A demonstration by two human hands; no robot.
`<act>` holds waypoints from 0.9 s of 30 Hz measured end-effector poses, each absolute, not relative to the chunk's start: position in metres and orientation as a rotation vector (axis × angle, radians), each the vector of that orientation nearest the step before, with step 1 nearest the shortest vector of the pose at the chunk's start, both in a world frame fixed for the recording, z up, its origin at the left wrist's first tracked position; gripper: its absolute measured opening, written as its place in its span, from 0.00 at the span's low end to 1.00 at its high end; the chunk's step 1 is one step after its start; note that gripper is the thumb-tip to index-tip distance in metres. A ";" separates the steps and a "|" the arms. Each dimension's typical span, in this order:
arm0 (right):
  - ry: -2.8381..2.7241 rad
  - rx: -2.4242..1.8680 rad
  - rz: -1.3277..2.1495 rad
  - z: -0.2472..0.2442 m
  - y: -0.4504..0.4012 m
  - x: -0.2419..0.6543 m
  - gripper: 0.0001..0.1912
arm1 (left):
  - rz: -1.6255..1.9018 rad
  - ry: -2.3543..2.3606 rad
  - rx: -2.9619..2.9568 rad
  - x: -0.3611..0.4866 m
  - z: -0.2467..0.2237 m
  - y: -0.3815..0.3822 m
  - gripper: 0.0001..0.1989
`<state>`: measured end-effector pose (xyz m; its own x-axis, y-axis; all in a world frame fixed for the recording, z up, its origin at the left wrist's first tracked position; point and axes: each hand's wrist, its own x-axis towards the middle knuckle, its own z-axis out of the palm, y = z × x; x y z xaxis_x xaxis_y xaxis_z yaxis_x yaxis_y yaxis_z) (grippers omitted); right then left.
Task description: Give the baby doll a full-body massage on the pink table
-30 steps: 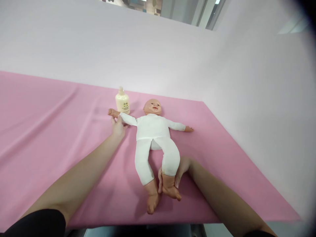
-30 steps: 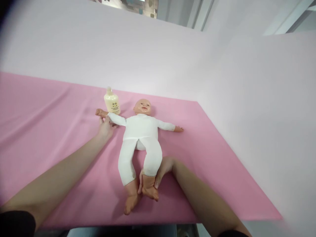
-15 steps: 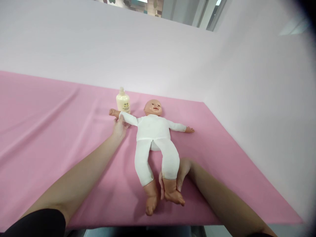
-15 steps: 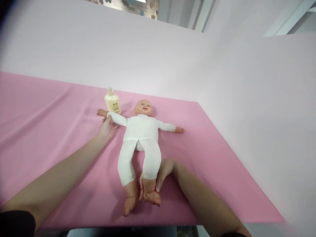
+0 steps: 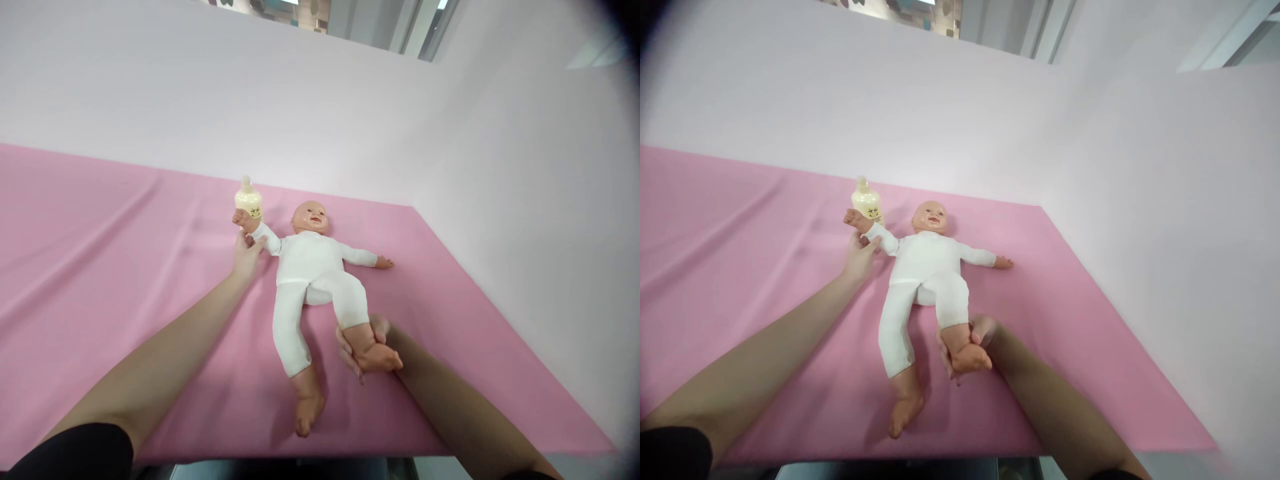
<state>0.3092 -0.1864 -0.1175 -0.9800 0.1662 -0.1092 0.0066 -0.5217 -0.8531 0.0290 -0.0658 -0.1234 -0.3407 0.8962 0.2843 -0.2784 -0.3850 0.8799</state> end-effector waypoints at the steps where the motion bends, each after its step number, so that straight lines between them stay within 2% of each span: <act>1: -1.476 -0.027 2.704 -0.123 -0.183 0.309 0.32 | 1.837 0.953 1.115 0.030 -0.123 -0.067 0.21; 3: -1.372 0.289 2.669 -0.130 -0.178 0.309 0.30 | 1.822 0.970 1.310 0.034 -0.122 -0.071 0.22; 4: -1.294 0.314 2.610 -0.131 -0.177 0.309 0.28 | 1.804 0.990 1.425 0.035 -0.122 -0.074 0.21; 8: -0.988 -0.091 2.448 -0.121 -0.179 0.308 0.25 | 1.669 1.073 1.990 0.040 -0.117 -0.087 0.15; 12: -0.749 -0.418 2.377 -0.110 -0.178 0.308 0.20 | 1.453 1.103 2.392 0.041 -0.114 -0.092 0.13; 22: -0.584 -0.578 2.338 -0.110 -0.170 0.299 0.20 | 1.374 1.072 2.646 0.042 -0.115 -0.090 0.14; 27: -0.673 -0.583 2.348 -0.110 -0.173 0.302 0.20 | 1.405 1.113 2.503 0.043 -0.112 -0.093 0.13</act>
<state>0.3019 -0.1729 -0.1095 -0.7103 0.6639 -0.2340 -0.4389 -0.6776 -0.5901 0.0430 -0.0932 -0.1123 0.3229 0.6159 0.7186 0.5588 -0.7369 0.3805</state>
